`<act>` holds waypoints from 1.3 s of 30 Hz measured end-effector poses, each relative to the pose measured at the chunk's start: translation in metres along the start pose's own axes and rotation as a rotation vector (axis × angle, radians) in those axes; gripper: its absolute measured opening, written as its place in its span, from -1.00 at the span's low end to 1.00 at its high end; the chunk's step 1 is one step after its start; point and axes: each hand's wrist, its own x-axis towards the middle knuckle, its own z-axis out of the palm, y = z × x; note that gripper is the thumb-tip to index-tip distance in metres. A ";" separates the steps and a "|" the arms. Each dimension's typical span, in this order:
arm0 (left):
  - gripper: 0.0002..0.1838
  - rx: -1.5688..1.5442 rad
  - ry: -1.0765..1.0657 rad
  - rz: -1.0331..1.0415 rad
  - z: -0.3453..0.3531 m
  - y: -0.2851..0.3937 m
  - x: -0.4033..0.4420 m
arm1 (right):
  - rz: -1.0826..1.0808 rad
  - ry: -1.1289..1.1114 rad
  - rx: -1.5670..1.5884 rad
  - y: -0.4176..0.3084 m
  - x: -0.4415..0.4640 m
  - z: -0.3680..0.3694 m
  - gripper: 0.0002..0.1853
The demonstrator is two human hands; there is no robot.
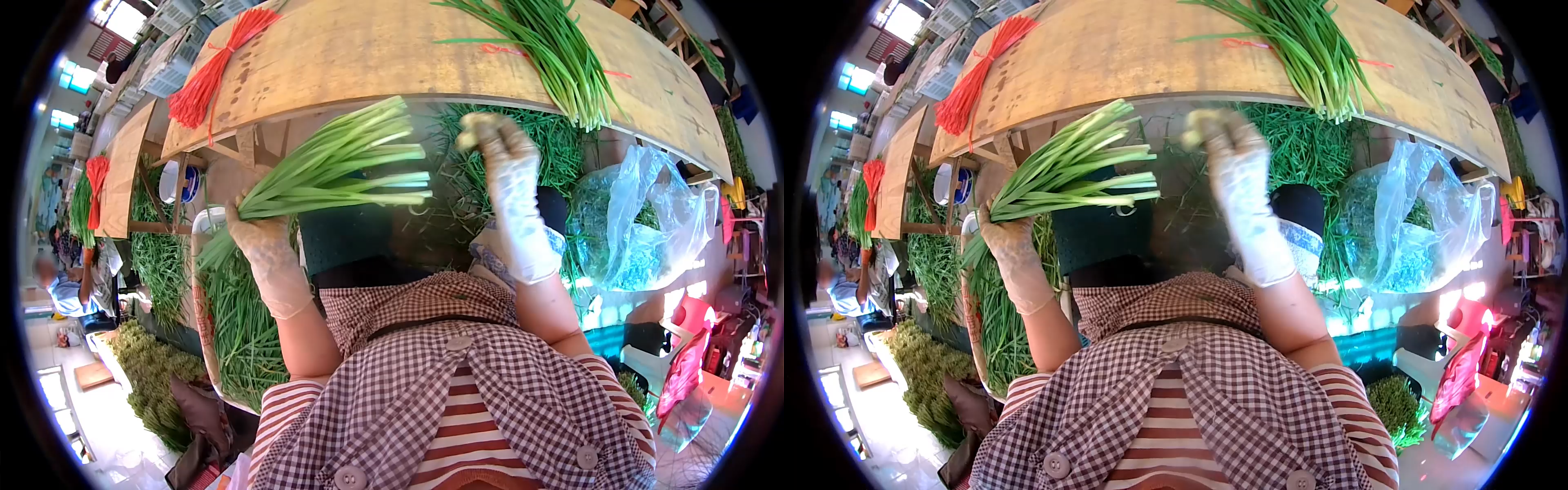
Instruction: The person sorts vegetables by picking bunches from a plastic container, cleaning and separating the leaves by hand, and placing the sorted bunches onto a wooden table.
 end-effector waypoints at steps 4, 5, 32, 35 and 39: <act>-0.63 -0.052 -0.008 -0.016 -0.004 0.003 0.009 | -0.030 -0.182 -0.110 -0.031 0.005 -0.008 -0.77; -0.63 -0.044 -0.019 -0.023 -0.004 -0.001 0.008 | 0.030 -0.290 -0.095 -0.037 0.001 -0.005 -0.75; -0.61 -0.124 -0.095 -0.205 -0.006 -0.035 0.001 | -0.267 -0.402 -0.355 -0.015 -0.012 0.028 -0.56; -0.62 -0.165 -0.158 -0.257 -0.003 -0.035 -0.002 | -0.345 -0.471 -0.470 -0.013 -0.012 0.024 -0.62; -0.65 -0.257 -0.235 -0.302 -0.010 -0.020 0.012 | -0.510 -0.410 -0.308 -0.024 -0.014 0.008 -0.77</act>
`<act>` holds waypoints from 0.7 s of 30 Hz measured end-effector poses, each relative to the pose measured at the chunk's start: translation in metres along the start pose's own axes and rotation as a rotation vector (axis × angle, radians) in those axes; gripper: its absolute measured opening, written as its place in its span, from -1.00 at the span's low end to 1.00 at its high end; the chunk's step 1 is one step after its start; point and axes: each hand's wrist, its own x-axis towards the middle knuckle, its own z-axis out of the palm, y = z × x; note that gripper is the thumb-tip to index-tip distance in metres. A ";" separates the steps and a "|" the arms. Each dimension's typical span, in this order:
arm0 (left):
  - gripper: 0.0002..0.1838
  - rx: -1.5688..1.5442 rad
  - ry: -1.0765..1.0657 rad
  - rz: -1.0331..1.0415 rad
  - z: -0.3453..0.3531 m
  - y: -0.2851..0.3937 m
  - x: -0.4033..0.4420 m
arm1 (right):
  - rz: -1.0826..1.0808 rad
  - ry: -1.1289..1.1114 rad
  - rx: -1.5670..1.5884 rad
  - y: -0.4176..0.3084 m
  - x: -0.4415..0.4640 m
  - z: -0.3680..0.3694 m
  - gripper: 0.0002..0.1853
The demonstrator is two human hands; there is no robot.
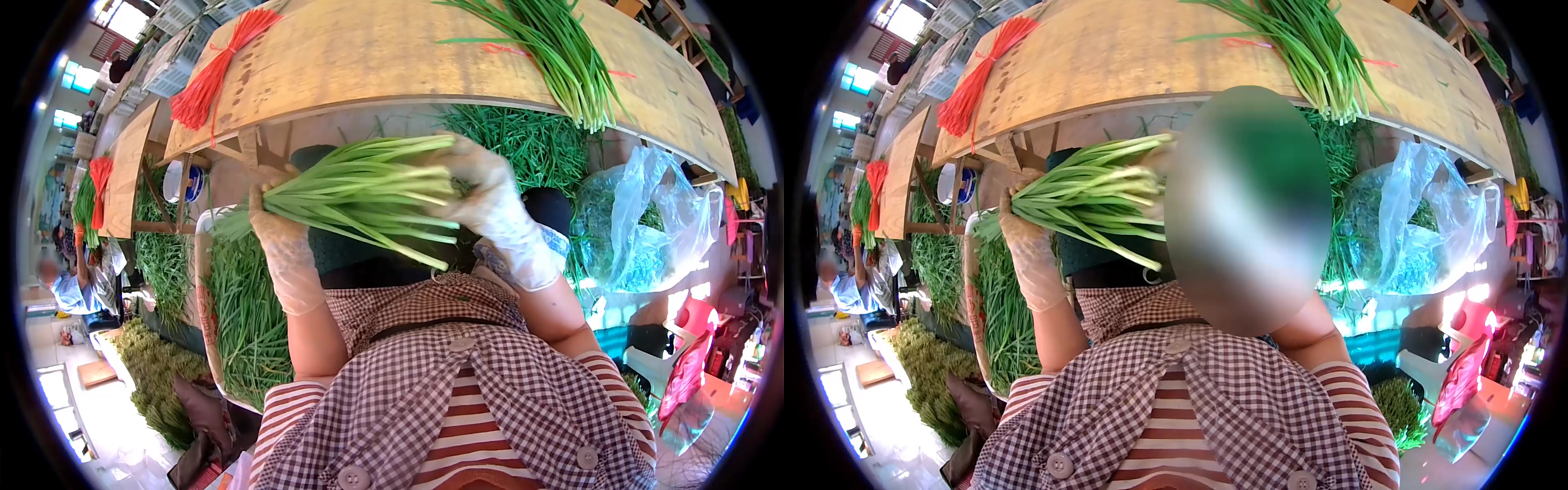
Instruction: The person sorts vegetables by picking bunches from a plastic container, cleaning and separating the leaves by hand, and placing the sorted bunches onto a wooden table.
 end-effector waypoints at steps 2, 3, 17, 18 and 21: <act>-0.66 0.099 0.044 0.169 0.002 0.012 0.000 | 0.019 0.063 0.351 0.002 0.001 -0.029 -0.82; -0.67 0.184 0.044 0.263 -0.004 0.023 0.005 | 0.005 0.130 0.453 0.017 -0.006 -0.052 -0.80; -0.63 0.084 -0.058 0.153 0.010 -0.003 -0.007 | 0.208 -0.210 0.089 0.007 0.007 0.017 -0.65; -0.63 0.084 -0.049 0.168 0.012 -0.005 -0.007 | 0.246 -0.226 0.121 0.001 0.008 0.016 -0.66; -0.67 -0.070 -0.223 0.125 0.005 0.008 0.003 | 0.189 -0.281 0.209 0.000 0.002 0.007 -0.73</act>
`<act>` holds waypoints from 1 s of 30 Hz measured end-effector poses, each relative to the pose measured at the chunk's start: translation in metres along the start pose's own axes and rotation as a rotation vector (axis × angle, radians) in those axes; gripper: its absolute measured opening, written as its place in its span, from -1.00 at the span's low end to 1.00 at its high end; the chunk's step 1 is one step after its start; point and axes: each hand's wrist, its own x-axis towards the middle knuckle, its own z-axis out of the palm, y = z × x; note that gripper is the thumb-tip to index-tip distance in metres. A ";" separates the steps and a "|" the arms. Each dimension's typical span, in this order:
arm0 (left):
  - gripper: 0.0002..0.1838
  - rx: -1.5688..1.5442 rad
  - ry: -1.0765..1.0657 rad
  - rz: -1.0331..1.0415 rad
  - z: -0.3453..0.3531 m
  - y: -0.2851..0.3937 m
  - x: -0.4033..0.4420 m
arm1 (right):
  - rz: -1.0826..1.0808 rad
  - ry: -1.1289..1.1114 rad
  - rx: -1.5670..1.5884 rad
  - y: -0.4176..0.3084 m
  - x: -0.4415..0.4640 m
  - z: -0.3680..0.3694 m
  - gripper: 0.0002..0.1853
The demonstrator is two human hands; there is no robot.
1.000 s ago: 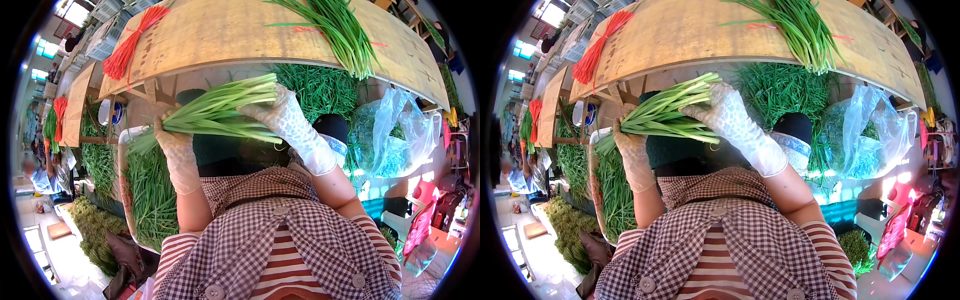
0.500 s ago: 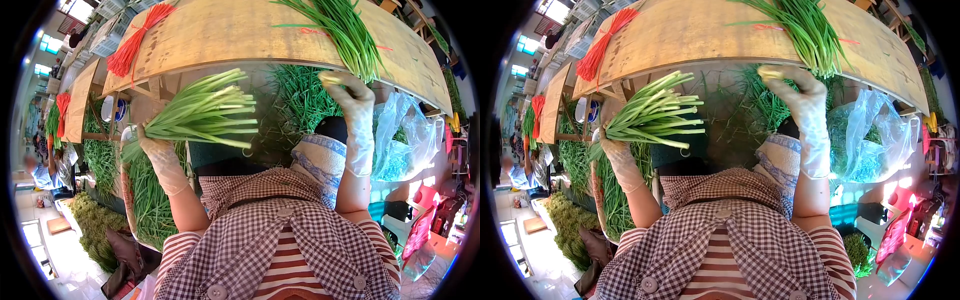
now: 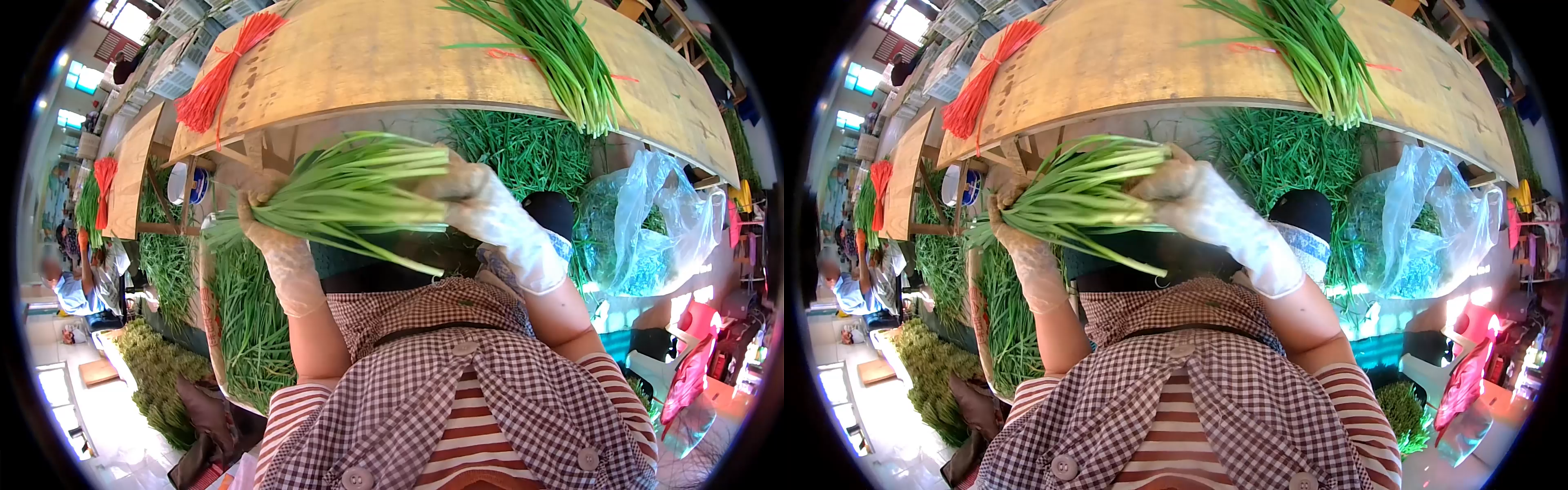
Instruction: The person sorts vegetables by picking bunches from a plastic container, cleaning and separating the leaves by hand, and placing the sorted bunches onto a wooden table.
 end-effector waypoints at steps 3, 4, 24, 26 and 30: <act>-0.66 -0.091 -0.135 0.078 0.008 0.005 -0.007 | -0.162 0.013 0.613 -0.021 -0.020 -0.032 -0.89; -0.64 -0.124 -0.165 0.127 0.009 0.007 -0.008 | -0.351 -0.039 0.921 -0.006 -0.020 -0.043 -0.88; -0.68 -0.437 -0.598 0.030 0.035 0.008 -0.013 | 0.095 0.493 -0.180 -0.057 -0.027 -0.035 -0.76; -0.68 -0.431 -0.626 -0.021 0.036 0.002 -0.011 | -0.021 0.377 -0.273 -0.063 -0.023 -0.032 -0.78; -0.67 -0.504 -0.557 0.002 0.039 -0.002 -0.012 | 0.285 0.235 -0.196 -0.037 -0.024 -0.021 -0.81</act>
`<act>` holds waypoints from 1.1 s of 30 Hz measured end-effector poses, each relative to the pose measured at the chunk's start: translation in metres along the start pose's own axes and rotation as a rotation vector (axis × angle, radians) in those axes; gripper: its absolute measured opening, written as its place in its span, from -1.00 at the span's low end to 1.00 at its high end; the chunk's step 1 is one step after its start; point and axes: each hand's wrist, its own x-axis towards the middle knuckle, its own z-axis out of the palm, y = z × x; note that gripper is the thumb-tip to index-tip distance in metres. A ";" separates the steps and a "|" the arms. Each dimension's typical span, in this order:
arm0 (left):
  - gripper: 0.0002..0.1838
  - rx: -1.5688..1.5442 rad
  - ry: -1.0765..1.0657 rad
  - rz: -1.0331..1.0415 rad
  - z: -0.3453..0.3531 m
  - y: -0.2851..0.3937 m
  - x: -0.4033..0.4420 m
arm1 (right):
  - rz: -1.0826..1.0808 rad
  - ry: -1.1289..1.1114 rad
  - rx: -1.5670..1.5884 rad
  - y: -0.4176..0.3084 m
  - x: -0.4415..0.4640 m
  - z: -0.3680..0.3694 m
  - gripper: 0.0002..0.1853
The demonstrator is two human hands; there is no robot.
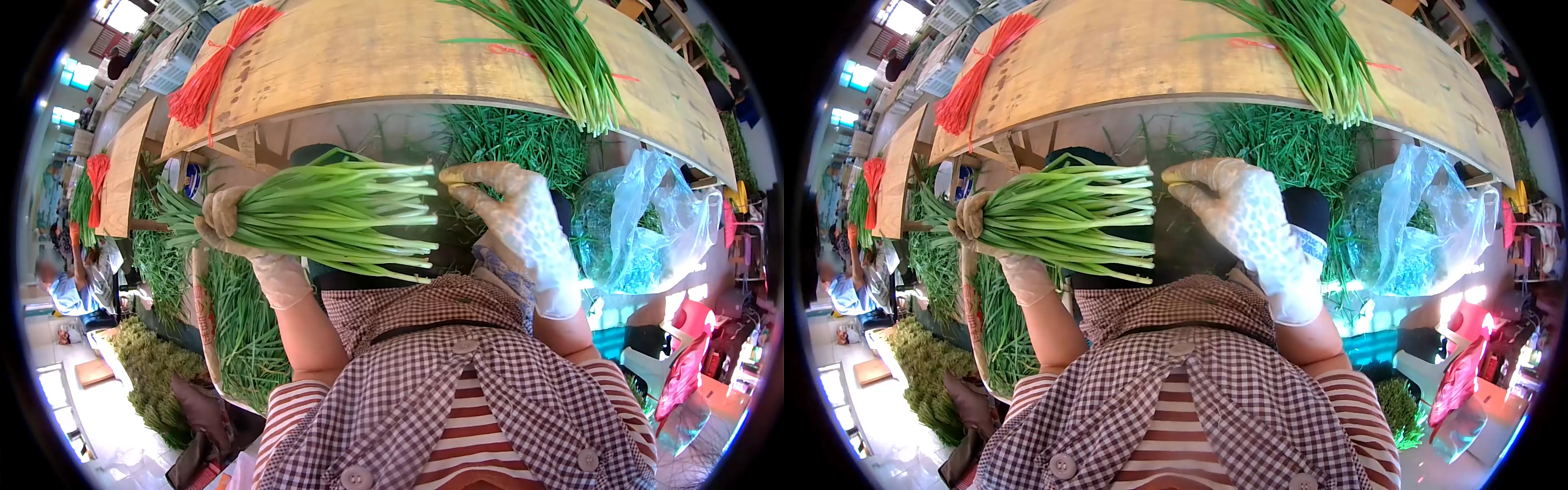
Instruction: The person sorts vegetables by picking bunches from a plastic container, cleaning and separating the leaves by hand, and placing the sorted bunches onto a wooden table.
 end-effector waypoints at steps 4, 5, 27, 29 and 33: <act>-0.68 -0.050 -0.016 -0.029 -0.010 0.012 0.000 | 0.287 -0.288 0.200 0.024 0.001 0.033 -0.69; -0.68 -0.040 -0.016 -0.030 -0.013 0.014 0.001 | 0.344 -0.373 0.200 0.026 0.002 0.045 -0.63; -0.72 -0.023 -0.004 -0.034 -0.005 -0.017 -0.007 | -0.438 -0.067 0.036 0.047 -0.013 0.074 -0.59; -0.72 0.013 0.005 -0.047 -0.009 -0.010 -0.007 | -0.450 -0.057 -0.035 0.042 -0.014 0.070 -0.56; -0.73 0.080 -0.013 -0.101 -0.014 -0.003 -0.003 | -0.305 0.005 -0.252 0.031 -0.014 0.068 -0.59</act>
